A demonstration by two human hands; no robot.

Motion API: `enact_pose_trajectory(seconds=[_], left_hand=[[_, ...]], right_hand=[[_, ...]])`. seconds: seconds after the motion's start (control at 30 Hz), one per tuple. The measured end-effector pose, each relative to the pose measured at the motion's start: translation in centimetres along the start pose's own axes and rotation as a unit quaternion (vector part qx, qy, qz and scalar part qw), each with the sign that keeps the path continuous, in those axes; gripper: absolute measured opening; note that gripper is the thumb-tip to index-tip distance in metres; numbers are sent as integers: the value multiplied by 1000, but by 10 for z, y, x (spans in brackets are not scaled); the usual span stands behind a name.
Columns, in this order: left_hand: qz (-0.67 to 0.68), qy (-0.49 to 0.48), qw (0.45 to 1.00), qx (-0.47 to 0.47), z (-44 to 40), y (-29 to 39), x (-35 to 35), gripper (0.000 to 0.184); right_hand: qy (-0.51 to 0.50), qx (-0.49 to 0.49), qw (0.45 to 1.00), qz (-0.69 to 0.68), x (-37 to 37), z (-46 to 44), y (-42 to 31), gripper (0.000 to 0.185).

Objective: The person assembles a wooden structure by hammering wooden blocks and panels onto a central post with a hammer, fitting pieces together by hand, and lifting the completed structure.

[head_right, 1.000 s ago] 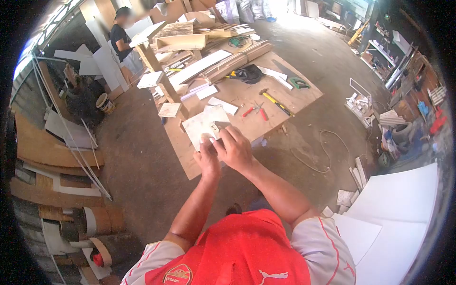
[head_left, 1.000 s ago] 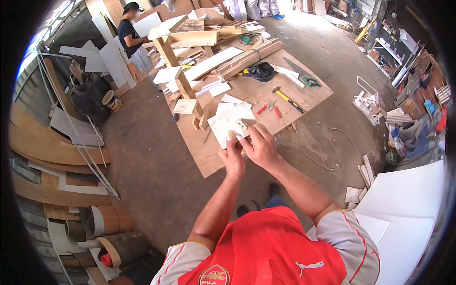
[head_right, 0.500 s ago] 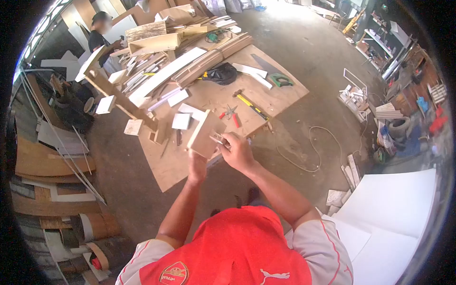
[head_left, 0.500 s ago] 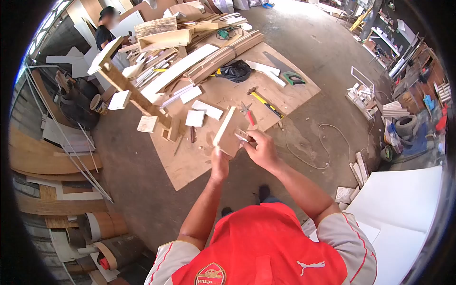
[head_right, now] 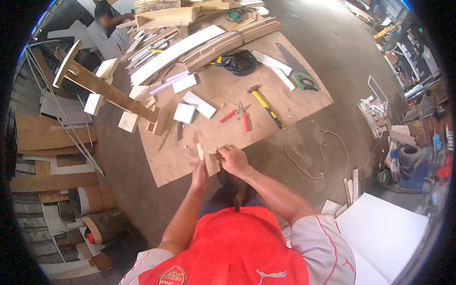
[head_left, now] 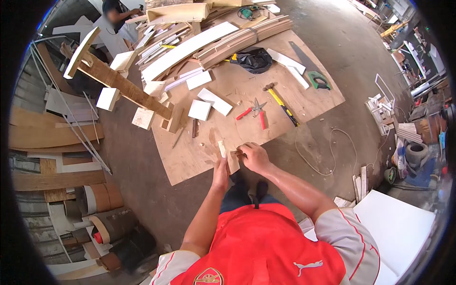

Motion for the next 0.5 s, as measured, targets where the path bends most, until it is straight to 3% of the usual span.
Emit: enact_pose_trajectory(seconds=[0.07,0.1,0.3,0.37,0.47,0.5], left_hand=[[-102,-24,993,-54,-18,5,-5,47],[-114,13,993,-9,-30,13,-1,51],[-361,23,930,61,-105,32,-4,57],[-413,32,907,77,-115,50,7,54],[-473,65,870,122,-135,68,10,49],[-490,79,857,139,-141,67,5,47]], right_hand=[[-15,15,1000,15,25,-16,19,20],[-19,31,999,25,36,-25,28,19],[-30,80,995,46,70,-73,80,15],[-17,92,994,58,66,-92,83,15],[-77,128,987,59,81,-115,97,14],[-68,87,993,35,91,-120,106,20]])
Point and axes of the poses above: each hand's wrist, its own z-axis away from the middle knuckle, its own x-axis out of the palm, y = z × x, the point moved 8 cm from there along -z, towards the middle knuckle, and after that the axes turned 5 degrees about x, right-handed, at the moved point
